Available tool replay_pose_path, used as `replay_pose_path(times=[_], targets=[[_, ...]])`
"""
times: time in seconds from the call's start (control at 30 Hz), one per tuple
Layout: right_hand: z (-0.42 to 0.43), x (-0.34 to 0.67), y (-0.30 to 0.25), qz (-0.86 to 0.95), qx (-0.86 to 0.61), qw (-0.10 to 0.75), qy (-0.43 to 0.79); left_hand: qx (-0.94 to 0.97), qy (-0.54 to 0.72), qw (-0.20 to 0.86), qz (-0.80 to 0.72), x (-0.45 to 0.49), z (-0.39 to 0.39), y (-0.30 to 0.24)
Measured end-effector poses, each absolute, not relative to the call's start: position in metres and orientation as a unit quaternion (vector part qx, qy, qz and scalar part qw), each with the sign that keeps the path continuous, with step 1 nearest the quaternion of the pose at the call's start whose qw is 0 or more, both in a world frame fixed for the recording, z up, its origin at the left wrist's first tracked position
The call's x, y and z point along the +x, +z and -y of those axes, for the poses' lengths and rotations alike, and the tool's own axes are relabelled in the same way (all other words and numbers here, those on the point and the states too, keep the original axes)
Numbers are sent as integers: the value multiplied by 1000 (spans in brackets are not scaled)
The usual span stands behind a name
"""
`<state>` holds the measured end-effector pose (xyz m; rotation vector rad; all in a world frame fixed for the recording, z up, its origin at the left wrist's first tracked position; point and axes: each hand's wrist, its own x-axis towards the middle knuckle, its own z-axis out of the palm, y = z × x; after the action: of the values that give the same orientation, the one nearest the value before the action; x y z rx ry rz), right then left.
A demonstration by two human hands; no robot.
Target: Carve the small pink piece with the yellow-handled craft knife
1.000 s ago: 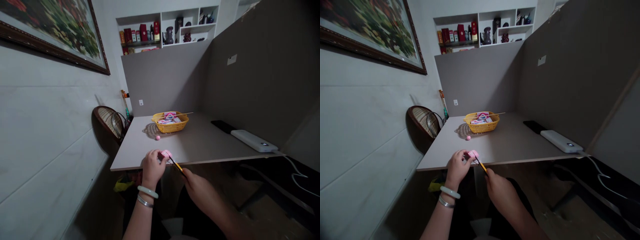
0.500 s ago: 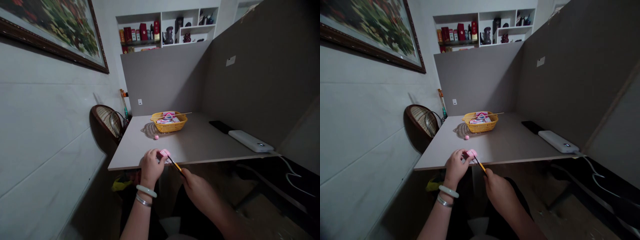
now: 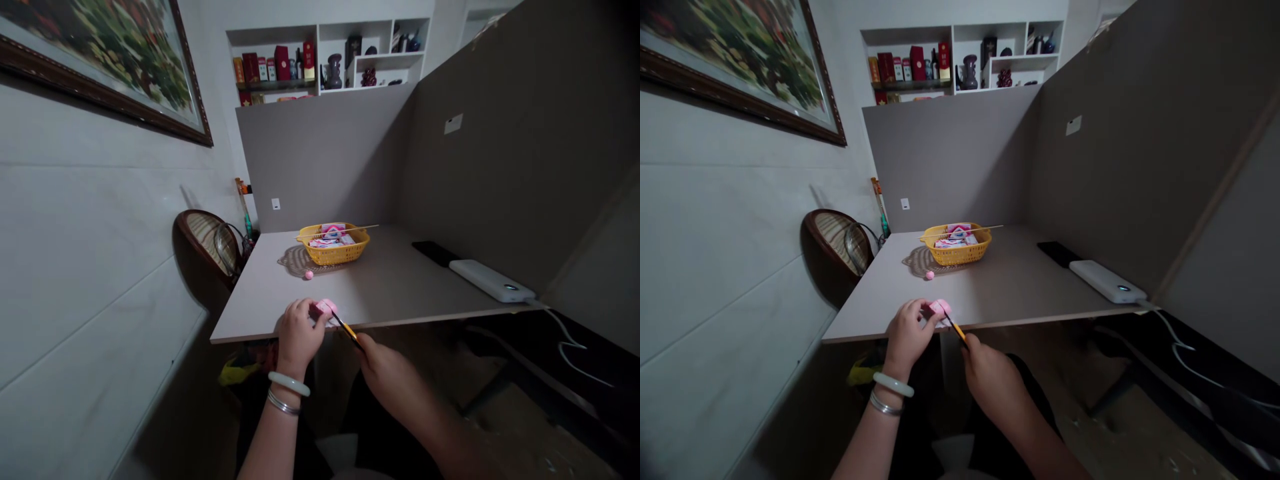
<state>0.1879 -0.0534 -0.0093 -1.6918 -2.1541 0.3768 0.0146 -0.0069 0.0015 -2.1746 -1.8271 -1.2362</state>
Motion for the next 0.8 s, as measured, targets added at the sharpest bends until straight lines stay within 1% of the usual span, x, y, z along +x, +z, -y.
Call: replay_pose_path(times=[0.13, 0.3, 0.37, 0.57, 0.8], targets=[[43, 178, 0, 766, -612, 164, 112, -698, -400, 26, 594, 14, 5, 1], [55, 189, -9, 763, -599, 190, 149, -699, -400, 19, 593, 15, 6, 2], [57, 189, -7, 762, -601, 192, 146, -700, -399, 17, 592, 15, 7, 3], [44, 177, 5, 769, -608, 160, 113, -692, -402, 21, 600, 14, 5, 2], [57, 189, -8, 762, -604, 189, 137, -698, -400, 18, 594, 16, 6, 2]])
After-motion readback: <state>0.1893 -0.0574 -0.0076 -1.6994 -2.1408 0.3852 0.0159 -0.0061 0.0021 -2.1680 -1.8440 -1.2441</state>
